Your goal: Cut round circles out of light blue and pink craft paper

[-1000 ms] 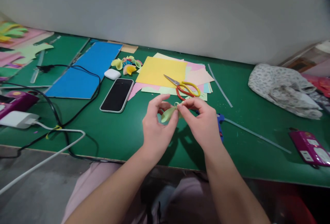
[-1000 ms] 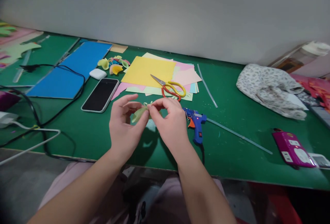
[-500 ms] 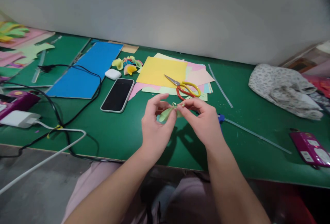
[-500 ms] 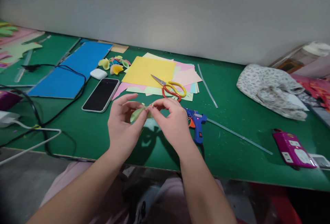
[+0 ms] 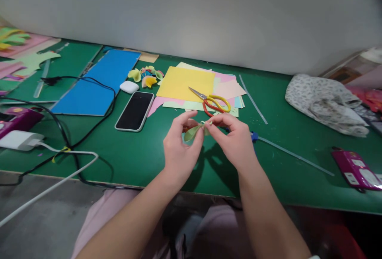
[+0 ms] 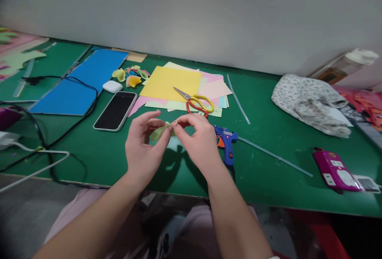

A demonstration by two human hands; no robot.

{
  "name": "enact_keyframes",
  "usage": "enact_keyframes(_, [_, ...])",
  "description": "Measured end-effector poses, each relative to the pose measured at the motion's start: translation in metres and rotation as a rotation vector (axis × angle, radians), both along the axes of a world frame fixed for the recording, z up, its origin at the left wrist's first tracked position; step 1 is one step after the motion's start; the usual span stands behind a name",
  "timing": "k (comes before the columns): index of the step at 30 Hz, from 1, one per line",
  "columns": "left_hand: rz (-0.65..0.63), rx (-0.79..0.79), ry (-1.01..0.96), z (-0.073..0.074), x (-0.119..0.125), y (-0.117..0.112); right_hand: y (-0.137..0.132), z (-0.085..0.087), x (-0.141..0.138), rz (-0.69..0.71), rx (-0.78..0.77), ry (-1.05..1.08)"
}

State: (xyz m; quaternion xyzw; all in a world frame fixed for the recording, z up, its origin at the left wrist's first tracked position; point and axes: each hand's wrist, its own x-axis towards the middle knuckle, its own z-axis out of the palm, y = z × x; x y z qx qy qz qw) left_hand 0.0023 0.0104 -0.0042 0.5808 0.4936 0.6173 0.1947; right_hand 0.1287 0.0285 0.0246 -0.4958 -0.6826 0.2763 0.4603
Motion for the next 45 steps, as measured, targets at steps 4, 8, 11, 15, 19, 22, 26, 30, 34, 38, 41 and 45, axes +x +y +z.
enact_keyframes(4, [0.010, -0.031, 0.006, 0.0005, -0.0003, -0.0004, -0.0002, -0.0001, -0.0007, -0.008, 0.010, -0.013])
enact_keyframes(8, [0.010, -0.035, 0.000, 0.0017, -0.0006, -0.0001, -0.0016, 0.0002, -0.0019, -0.010, 0.011, -0.026])
enact_keyframes(11, [0.016, -0.022, 0.007, 0.0017, -0.0009, 0.0002, -0.0016, 0.0006, -0.0019, -0.005, 0.006, -0.029])
enact_keyframes(15, [0.016, -0.026, 0.006, -0.0001, -0.0016, 0.0003, 0.0000, 0.0012, -0.0007, 0.004, 0.004, -0.052])
enact_keyframes(19, [-0.009, -0.029, 0.015, -0.0013, -0.0028, 0.0006, 0.0011, 0.0005, 0.0007, 0.011, -0.018, -0.057])
enact_keyframes(22, [-0.028, 0.002, 0.081, -0.0005, -0.0042, 0.0015, 0.0015, -0.0005, 0.0016, 0.009, -0.044, -0.038])
enact_keyframes(26, [0.000, 0.041, 0.192, 0.0014, -0.0061, 0.0020, 0.0022, -0.0014, 0.0026, -0.015, -0.068, -0.003])
enact_keyframes(30, [0.087, 0.078, 0.255, 0.0022, -0.0067, 0.0014, 0.0026, -0.0021, 0.0032, -0.051, -0.094, 0.026])
enact_keyframes(34, [0.124, 0.068, 0.292, 0.0024, -0.0061, 0.0008, 0.0028, -0.0020, 0.0026, -0.075, -0.084, 0.037])
enact_keyframes(38, [0.124, 0.070, 0.283, 0.0030, -0.0059, 0.0007, 0.0026, -0.0016, 0.0021, -0.061, -0.073, 0.030])
enact_keyframes(41, [0.127, 0.095, 0.296, 0.0027, -0.0060, 0.0008, 0.0025, -0.0015, 0.0022, -0.046, -0.071, 0.035])
enact_keyframes(45, [0.123, 0.129, 0.322, 0.0016, -0.0060, 0.0009, 0.0025, -0.0011, 0.0022, -0.038, -0.073, 0.029])
